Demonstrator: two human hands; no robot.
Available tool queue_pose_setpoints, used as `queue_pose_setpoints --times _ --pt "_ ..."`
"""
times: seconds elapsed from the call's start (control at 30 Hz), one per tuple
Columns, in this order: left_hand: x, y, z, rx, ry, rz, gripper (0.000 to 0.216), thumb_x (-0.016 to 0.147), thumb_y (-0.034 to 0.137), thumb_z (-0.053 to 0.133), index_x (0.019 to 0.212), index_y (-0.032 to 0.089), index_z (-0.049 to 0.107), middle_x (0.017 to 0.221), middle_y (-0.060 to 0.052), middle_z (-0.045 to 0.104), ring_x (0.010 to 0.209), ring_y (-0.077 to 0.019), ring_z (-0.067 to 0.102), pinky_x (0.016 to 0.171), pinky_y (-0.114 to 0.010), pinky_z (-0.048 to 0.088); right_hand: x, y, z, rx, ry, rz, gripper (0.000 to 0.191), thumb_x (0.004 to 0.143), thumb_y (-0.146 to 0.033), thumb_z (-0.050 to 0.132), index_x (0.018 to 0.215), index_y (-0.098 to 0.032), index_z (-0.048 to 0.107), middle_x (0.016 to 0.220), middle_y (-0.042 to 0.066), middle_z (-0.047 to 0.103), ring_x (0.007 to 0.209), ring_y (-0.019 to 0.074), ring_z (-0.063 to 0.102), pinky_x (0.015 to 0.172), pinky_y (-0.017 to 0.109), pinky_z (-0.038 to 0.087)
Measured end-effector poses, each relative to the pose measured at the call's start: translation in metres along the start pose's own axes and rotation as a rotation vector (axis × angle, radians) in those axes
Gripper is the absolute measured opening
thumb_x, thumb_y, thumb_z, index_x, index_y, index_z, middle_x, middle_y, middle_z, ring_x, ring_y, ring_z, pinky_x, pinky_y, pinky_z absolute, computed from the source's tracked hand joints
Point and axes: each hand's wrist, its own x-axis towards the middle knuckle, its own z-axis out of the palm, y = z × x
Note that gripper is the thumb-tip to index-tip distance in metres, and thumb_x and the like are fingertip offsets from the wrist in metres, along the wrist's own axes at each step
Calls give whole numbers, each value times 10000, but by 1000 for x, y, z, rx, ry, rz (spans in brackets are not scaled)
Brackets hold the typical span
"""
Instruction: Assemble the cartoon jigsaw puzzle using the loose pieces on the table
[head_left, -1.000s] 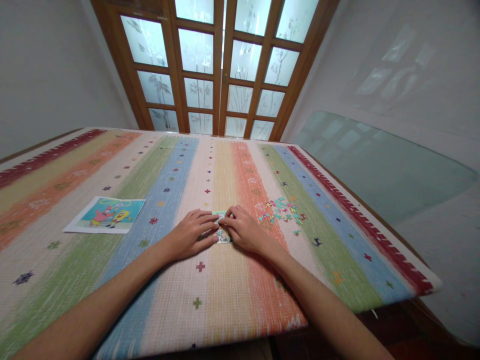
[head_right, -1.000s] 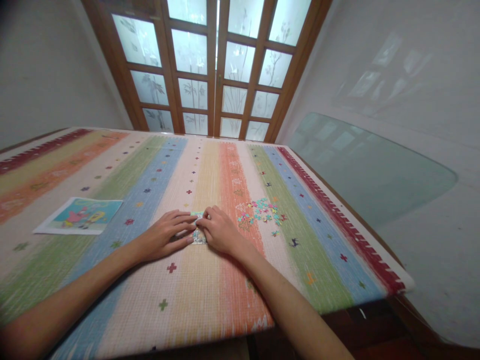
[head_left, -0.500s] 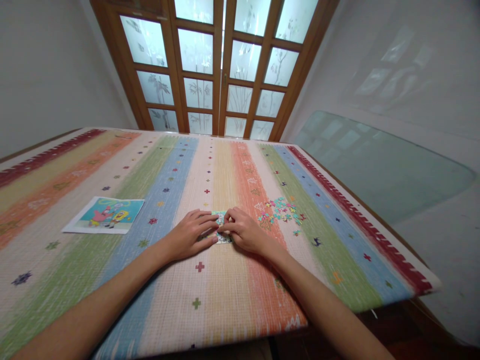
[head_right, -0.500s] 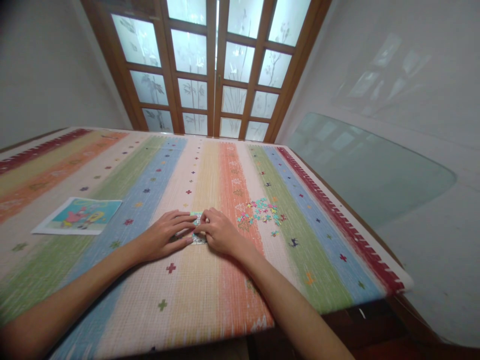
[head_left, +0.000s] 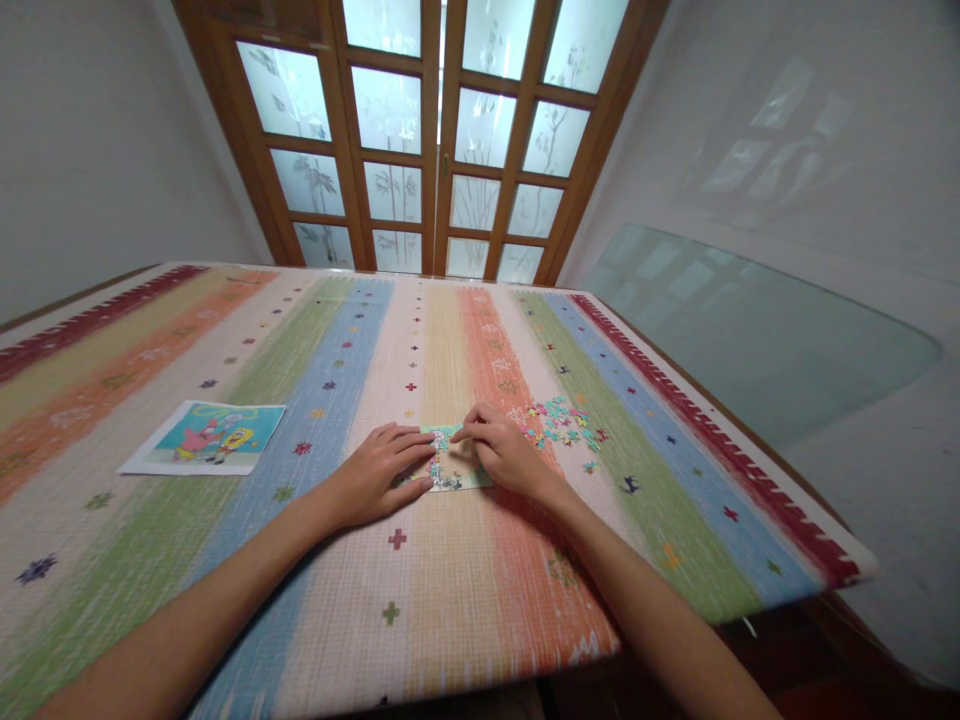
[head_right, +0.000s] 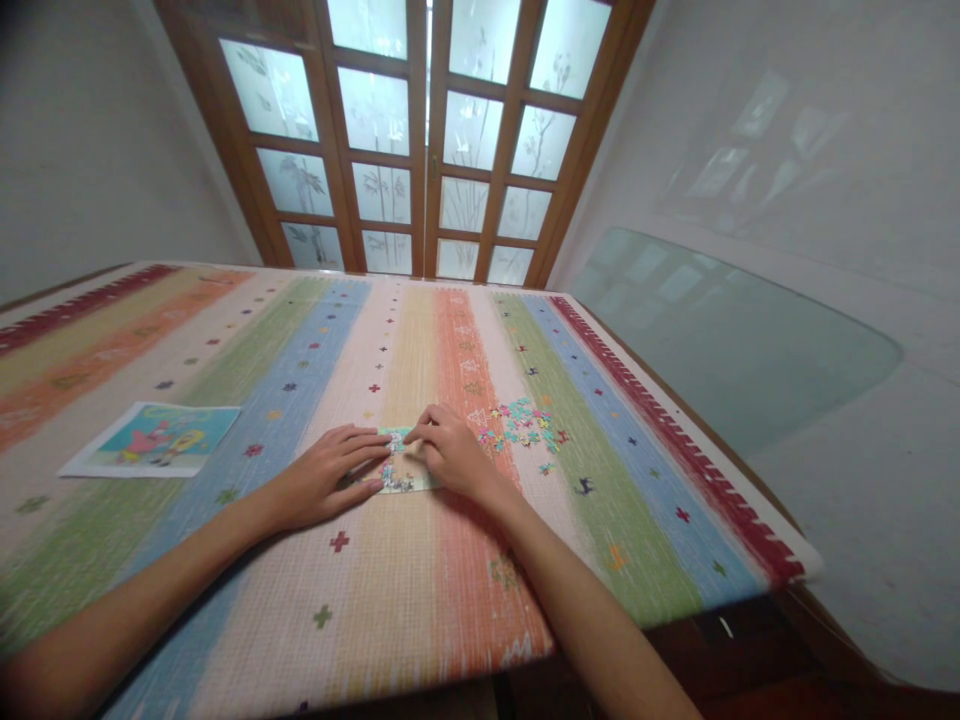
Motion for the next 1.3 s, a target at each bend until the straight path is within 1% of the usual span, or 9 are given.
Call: queue_pose_setpoints --times 0.17,0.27,0.37,0.43,0.53,0.67,0.87,1.03,1.3 --pt "3 3 -2 -14 6 -15 314 1026 380 550 1294 228 614 1353 -82 646 1268 -285 566 1094 -511 423 2 20 -42 -76 332 120 348 814 -43 453 744 -202 754 796 50 635 839 210 593 808 343 460" --pt "5 5 -2 -26 34 -18 281 1021 359 552 1259 232 630 1316 -77 663 1242 -280 579 1076 -509 438 -1 33 -70 -179 502 292 339 808 -88 442 686 -214 732 775 55 660 842 227 612 843 354 466" --pt "6 6 0 -39 63 -31 258 1019 352 552 1227 233 647 1280 -77 677 1205 -273 591 1054 -501 451 -9 46 -94 -266 612 503 341 813 -119 426 702 -204 737 812 70 693 877 238 636 882 348 472" --pt "6 5 1 -35 74 -40 252 1015 353 557 1210 229 655 1267 -81 682 1184 -273 597 1047 -503 450 -17 56 -107 -306 640 599 346 808 -130 418 742 -180 754 850 87 705 878 242 644 874 341 477" --pt "7 5 3 -14 74 -49 237 1016 358 553 1179 224 660 1260 -83 685 1169 -277 602 1044 -511 441 -32 72 -121 -422 553 707 358 798 -126 422 818 -148 778 917 113 705 860 247 640 854 345 475" --pt "9 6 3 -1 75 -61 224 1022 361 547 1147 218 667 1229 -82 697 1146 -274 611 1035 -502 440 -49 88 -131 -605 351 778 322 827 -142 476 894 -163 791 926 120 691 919 262 620 873 345 468" --pt "10 7 4 22 100 -53 206 1036 347 542 1120 209 669 1198 -73 709 1119 -263 615 1017 -487 442 -57 96 -134 -598 131 809 246 808 -125 574 884 -176 803 877 111 714 834 255 640 763 333 462" --pt "10 7 3 20 95 -60 206 1042 348 531 1099 213 675 1195 -69 712 1117 -262 614 1021 -490 436 -59 99 -133 -566 35 761 198 808 -173 642 893 -171 821 817 104 729 755 246 655 692 324 452" --pt "10 4 5 -8 105 -62 214 1045 340 523 1123 226 686 1199 -69 718 1131 -261 615 1028 -491 436 -61 102 -130 -623 -2 815 131 820 -268 707 853 -212 821 799 67 732 730 207 665 642 268 428"
